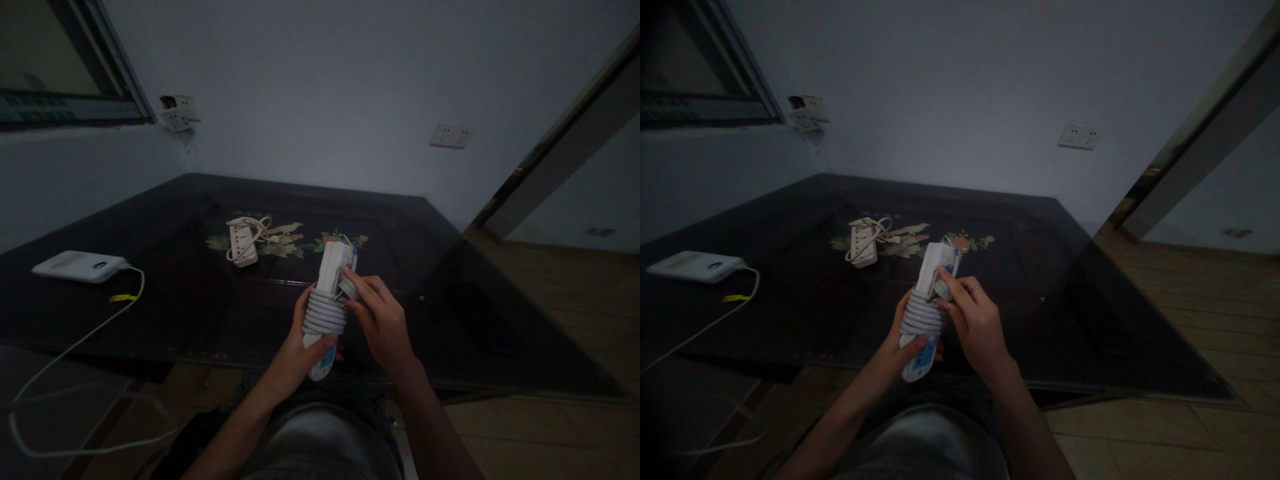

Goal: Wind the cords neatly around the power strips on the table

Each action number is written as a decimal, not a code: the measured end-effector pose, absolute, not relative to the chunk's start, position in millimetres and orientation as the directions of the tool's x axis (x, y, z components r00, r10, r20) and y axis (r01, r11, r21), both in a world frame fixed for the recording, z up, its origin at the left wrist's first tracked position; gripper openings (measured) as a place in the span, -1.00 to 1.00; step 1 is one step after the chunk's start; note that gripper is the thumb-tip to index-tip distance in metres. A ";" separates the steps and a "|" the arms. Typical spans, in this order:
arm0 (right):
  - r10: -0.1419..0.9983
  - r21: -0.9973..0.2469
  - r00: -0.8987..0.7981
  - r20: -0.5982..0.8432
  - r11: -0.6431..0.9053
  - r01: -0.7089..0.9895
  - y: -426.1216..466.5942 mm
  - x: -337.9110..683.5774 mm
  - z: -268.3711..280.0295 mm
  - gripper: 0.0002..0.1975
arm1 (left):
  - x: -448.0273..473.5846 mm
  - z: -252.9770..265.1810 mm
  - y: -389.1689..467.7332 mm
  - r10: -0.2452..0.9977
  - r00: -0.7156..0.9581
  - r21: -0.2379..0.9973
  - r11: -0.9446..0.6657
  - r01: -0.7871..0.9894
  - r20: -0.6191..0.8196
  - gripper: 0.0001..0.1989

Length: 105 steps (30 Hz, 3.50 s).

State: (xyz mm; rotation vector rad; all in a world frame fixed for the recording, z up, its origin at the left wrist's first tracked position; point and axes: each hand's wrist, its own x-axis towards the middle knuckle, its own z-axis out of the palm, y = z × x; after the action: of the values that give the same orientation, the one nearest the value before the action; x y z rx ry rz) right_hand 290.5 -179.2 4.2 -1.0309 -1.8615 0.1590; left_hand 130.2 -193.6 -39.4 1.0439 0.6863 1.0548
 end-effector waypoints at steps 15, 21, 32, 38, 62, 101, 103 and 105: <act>0.620 -0.538 0.101 0.778 0.575 0.617 -174.7 274.1 -7.3 -0.82 | 133.4 -54.1 -187.5 0.960 0.277 0.937 0.064 -0.344 0.036 -0.15; 0.587 -0.421 -0.039 0.809 0.624 0.658 -173.4 276.4 -3.9 -0.77 | 136.9 -59.3 -183.9 0.959 0.269 0.937 0.011 -0.348 0.088 -0.18; 0.618 -0.410 -0.046 0.785 0.574 0.708 -172.3 275.5 -4.6 -0.76 | 140.2 -61.3 -187.2 0.959 0.282 0.919 0.110 -0.378 0.001 -0.05; 0.623 -0.397 -0.048 0.781 0.554 0.732 -177.1 275.2 -4.0 -0.74 | 141.1 -62.5 -187.6 0.969 0.232 0.939 0.005 -0.345 0.080 -0.13; 0.505 -0.261 -0.157 0.849 0.659 0.705 -179.2 285.4 6.7 -0.68 | 137.0 -48.5 -193.8 0.951 0.308 0.916 0.112 -0.386 0.014 -0.12; 0.517 -0.372 -0.001 0.856 0.619 0.692 -193.8 268.9 8.7 -0.66 | 146.3 -46.5 -193.5 0.923 0.377 0.865 0.124 -0.486 0.080 -0.13; 0.563 -0.415 -0.024 0.826 0.636 0.650 -196.8 272.0 11.6 -0.63 | 149.6 -49.8 -195.9 0.919 0.393 0.801 0.208 -0.561 0.036 -0.17; 0.623 -0.494 -0.016 0.782 0.636 0.593 -198.9 275.7 12.2 -0.61 | 149.9 -55.0 -196.9 0.886 0.464 0.738 0.328 -0.589 -0.024 -0.27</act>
State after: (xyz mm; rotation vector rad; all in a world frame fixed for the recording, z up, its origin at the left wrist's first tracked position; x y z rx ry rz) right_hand 275.7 -198.9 12.2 -1.0069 -1.6815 0.0313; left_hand 149.9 -196.9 -55.0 0.7326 0.4706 1.0125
